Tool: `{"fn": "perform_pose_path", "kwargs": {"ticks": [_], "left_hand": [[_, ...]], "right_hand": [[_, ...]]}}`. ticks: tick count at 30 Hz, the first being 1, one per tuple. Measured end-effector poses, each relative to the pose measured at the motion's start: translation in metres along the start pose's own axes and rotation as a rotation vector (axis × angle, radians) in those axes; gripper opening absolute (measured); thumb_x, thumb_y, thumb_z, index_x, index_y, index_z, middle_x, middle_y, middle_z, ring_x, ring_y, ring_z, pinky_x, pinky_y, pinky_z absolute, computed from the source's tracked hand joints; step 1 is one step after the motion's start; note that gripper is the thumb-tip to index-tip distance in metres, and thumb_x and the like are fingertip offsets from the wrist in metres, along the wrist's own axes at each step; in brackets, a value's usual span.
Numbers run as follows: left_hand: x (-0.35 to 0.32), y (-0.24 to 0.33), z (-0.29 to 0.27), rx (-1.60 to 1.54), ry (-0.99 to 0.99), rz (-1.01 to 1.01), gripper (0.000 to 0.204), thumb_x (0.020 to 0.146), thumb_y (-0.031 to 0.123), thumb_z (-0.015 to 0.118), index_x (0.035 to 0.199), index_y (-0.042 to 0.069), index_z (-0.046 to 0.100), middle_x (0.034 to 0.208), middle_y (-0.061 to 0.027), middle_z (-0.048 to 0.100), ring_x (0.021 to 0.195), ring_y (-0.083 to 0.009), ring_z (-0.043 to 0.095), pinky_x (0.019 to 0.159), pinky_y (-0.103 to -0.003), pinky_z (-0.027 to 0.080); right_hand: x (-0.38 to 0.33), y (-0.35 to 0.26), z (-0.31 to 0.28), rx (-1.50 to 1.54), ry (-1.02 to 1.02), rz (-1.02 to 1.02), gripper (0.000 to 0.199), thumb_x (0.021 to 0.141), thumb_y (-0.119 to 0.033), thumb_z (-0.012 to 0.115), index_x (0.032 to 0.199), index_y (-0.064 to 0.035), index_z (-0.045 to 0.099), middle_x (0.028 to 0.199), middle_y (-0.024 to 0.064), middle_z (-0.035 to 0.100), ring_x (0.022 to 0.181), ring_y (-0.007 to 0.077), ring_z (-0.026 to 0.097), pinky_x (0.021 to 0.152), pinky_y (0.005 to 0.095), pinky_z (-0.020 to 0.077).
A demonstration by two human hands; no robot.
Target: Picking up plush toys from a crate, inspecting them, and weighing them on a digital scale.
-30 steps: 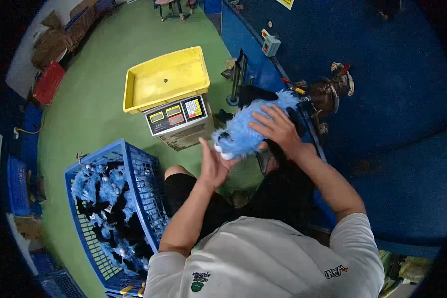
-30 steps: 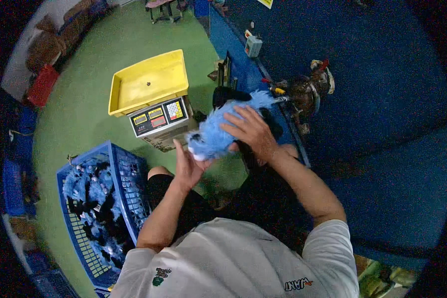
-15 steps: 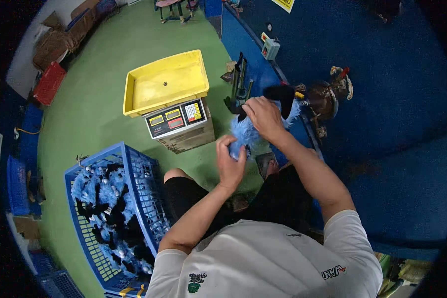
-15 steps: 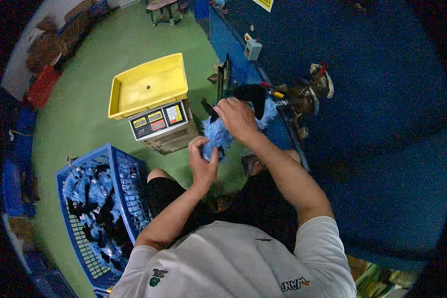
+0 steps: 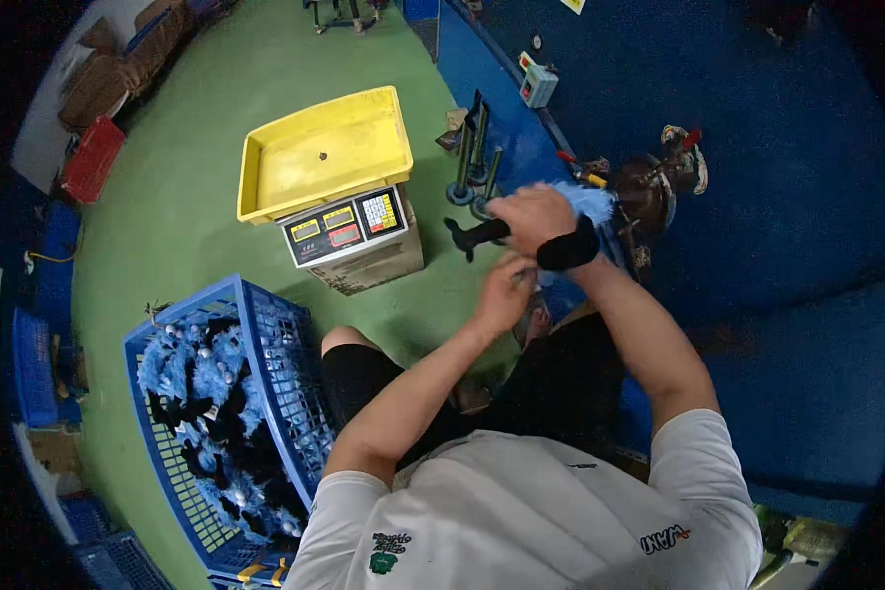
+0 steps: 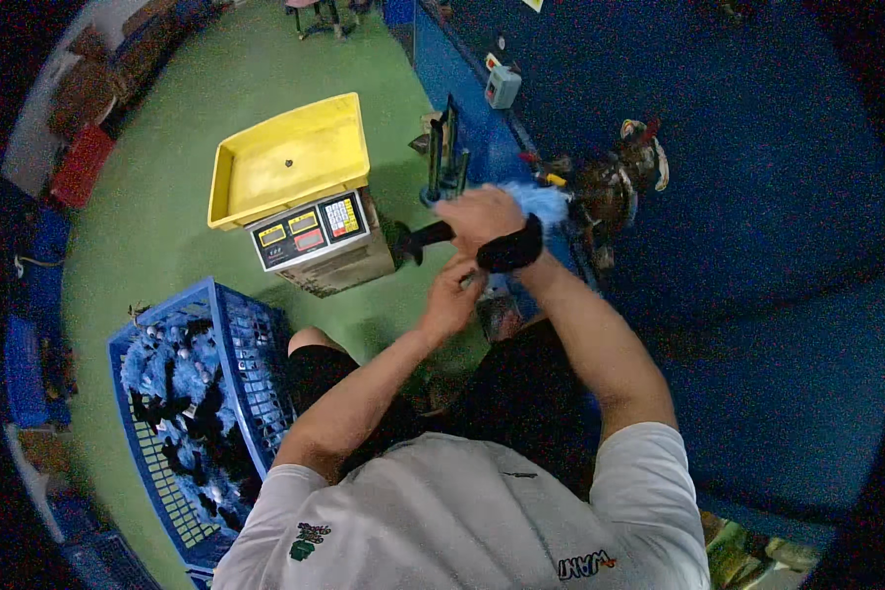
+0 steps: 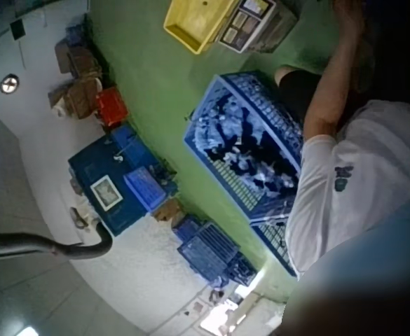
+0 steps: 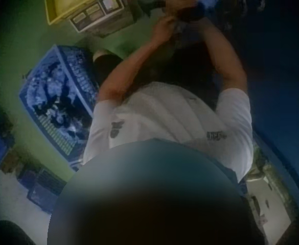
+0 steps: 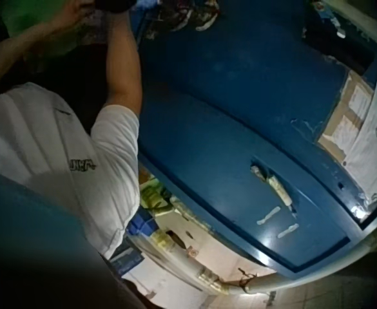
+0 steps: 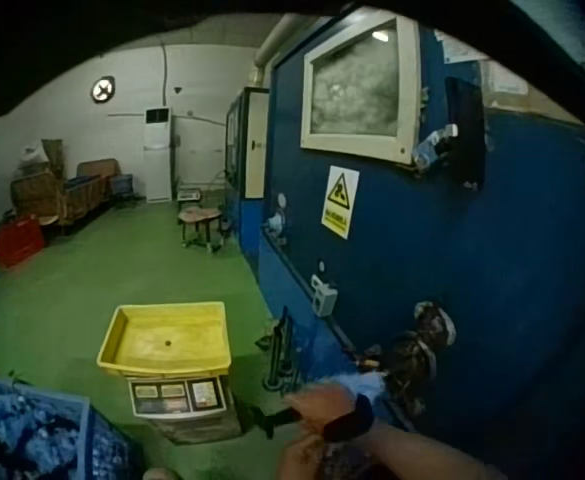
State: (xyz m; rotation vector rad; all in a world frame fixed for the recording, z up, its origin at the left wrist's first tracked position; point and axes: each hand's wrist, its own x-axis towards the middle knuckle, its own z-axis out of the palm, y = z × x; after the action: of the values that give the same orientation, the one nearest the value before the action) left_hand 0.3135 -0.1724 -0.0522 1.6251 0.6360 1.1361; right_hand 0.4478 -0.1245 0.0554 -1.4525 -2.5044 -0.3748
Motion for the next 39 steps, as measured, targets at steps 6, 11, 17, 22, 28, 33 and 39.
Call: {"fn": "perform_pose_path", "kwargs": {"ticks": [6,11,17,22,28,33,39], "left_hand": [[-0.007,0.046,-0.054,-0.948,0.296,-0.728,0.029,0.105,0.025,0.052,0.119,0.0,0.057,0.115,-0.016,0.064,0.107,-0.0216,0.06,0.095,-0.036,0.048],[0.029,0.074,-0.068,-0.732,0.222,-0.652,0.031,0.105,0.025,0.052,0.117,-0.003,0.055,0.101,-0.0179,0.065,0.086,-0.0217,0.066,0.076,-0.033,0.054],[0.046,0.076,-0.074,-0.413,0.186,-0.584,0.028,0.104,0.024,0.053,0.112,-0.003,0.055,0.088,-0.0143,0.065,0.069,-0.02,0.066,0.058,-0.027,0.054],[0.039,0.075,-0.077,-0.468,0.22,-0.609,0.025,0.103,0.021,0.055,0.112,-0.003,0.055,0.085,-0.0134,0.065,0.067,-0.0187,0.066,0.056,-0.025,0.055],[0.019,0.068,-0.09,-0.592,0.326,-0.613,0.02,0.102,0.015,0.054,0.109,-0.003,0.058,0.083,-0.0134,0.067,0.065,-0.017,0.066,0.058,-0.026,0.056],[-0.001,0.06,-0.113,-0.679,0.412,-0.643,0.019,0.102,0.014,0.055,0.11,-0.003,0.058,0.085,-0.0138,0.068,0.066,-0.0174,0.066,0.06,-0.025,0.056],[-0.02,0.053,-0.13,-0.791,0.477,-0.64,0.02,0.102,0.016,0.056,0.111,-0.002,0.058,0.084,-0.0136,0.068,0.066,-0.0171,0.066,0.059,-0.024,0.055]], "right_hand": [[-0.052,0.056,0.003,-0.078,0.056,0.225,0.021,0.075,-0.011,0.072,0.092,-0.0128,0.061,0.082,0.0041,0.063,0.081,0.0268,0.059,0.082,0.0393,0.0439],[-0.041,0.033,0.014,-0.096,0.04,0.224,0.024,0.075,-0.011,0.072,0.096,-0.0137,0.062,0.084,0.0037,0.062,0.082,0.0269,0.059,0.081,0.0405,0.0447],[-0.033,0.029,0.008,-0.071,0.079,0.152,0.021,0.083,-0.019,0.072,0.101,-0.0139,0.062,0.086,0.0036,0.062,0.082,0.026,0.058,0.079,0.0398,0.0446],[-0.032,0.039,-0.008,0.043,0.066,0.032,0.026,0.083,-0.028,0.073,0.1,-0.0138,0.06,0.086,0.004,0.061,0.084,0.0261,0.059,0.08,0.0399,0.046],[-0.023,0.028,-0.004,0.078,0.004,-0.069,0.035,0.082,-0.037,0.074,0.103,-0.0125,0.06,0.09,0.0049,0.06,0.084,0.0243,0.059,0.079,0.0373,0.0458],[-0.007,0.005,0.002,0.101,0.052,-0.103,0.034,0.084,-0.039,0.073,0.098,-0.0118,0.059,0.086,0.0058,0.059,0.081,0.0253,0.059,0.076,0.0378,0.0469],[0.009,-0.016,0.001,0.078,0.023,-0.125,0.034,0.085,-0.04,0.072,0.092,-0.0115,0.056,0.083,0.0058,0.059,0.077,0.0266,0.06,0.073,0.0379,0.0479]]}}
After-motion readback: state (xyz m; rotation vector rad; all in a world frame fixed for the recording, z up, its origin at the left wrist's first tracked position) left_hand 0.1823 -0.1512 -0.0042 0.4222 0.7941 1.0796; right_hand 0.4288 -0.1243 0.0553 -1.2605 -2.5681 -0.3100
